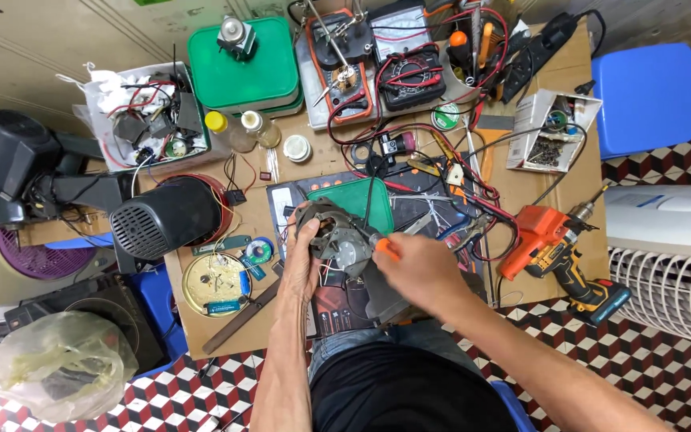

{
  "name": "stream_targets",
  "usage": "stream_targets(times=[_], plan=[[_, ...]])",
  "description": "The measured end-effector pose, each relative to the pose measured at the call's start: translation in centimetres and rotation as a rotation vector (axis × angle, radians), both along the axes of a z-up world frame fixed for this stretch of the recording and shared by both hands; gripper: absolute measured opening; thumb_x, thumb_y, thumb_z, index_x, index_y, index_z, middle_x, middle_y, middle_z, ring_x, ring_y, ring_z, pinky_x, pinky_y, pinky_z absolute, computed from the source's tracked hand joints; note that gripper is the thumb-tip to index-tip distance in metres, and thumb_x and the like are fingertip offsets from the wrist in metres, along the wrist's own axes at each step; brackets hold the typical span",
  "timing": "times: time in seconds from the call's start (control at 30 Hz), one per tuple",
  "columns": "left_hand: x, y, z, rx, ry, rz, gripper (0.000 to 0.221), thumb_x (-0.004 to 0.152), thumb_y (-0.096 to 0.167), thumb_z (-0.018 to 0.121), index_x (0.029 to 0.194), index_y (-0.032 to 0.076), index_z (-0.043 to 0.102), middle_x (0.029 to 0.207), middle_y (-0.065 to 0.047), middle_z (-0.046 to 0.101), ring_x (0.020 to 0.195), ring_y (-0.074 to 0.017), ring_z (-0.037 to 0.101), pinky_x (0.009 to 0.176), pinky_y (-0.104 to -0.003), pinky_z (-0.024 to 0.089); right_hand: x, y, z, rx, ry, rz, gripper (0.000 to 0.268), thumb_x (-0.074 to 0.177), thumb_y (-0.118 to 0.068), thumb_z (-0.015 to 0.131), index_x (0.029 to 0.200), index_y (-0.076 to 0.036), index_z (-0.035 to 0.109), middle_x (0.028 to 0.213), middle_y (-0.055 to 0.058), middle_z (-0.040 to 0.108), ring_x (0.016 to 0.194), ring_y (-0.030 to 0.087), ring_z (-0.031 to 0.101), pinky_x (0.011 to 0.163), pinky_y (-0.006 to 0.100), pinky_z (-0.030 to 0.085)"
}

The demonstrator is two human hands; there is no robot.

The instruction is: Inspecting and repairing an electrical motor using a drill and wire cutters at a workbench.

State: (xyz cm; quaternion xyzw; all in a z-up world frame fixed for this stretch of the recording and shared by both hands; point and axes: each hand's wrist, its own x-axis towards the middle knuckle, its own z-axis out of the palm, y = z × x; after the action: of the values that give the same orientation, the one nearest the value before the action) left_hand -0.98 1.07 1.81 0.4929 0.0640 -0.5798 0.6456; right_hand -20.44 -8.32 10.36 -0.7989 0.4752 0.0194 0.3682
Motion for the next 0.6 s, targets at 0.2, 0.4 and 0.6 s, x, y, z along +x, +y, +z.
stream_targets(times=[0.2,0.4,0.6], plan=[[-0.1,0.0,0.3,0.002,-0.021,-0.013,0.06,0.088,0.027,0.07,0.142,0.019,0.046,0.131,-0.009,0.061,0.118,-0.0213,0.062,0.098,-0.038,0.056,0.3,-1.1,-1.0,0.769,-0.065,-0.547,0.034,0.095,-0.032,0.069,0.091,0.002,0.073,0.075,0.018,0.07,0.049,0.027,0.057,0.043,0.039,0.036],[-0.3,-0.5,0.9,0.02,-0.032,-0.018,0.059,0.087,0.027,0.07,0.14,0.019,0.046,0.131,-0.01,0.06,0.118,-0.0218,0.062,0.097,-0.039,0.056,-0.1,0.4,-0.5,-0.311,0.173,0.307,0.028,0.1,-0.024,0.06,0.094,0.001,0.072,0.081,0.02,0.071,0.061,0.034,0.069,0.051,0.044,0.052],[-0.7,-0.9,0.4,0.022,-0.039,0.033,0.057,0.088,0.026,0.071,0.14,0.017,0.048,0.128,-0.011,0.062,0.116,-0.0226,0.063,0.094,-0.039,0.057,-0.4,-1.6,1.1,-0.064,-0.098,-0.048,0.032,0.089,-0.033,0.069,0.098,-0.003,0.074,0.078,0.014,0.07,0.052,0.027,0.061,0.044,0.04,0.045]])
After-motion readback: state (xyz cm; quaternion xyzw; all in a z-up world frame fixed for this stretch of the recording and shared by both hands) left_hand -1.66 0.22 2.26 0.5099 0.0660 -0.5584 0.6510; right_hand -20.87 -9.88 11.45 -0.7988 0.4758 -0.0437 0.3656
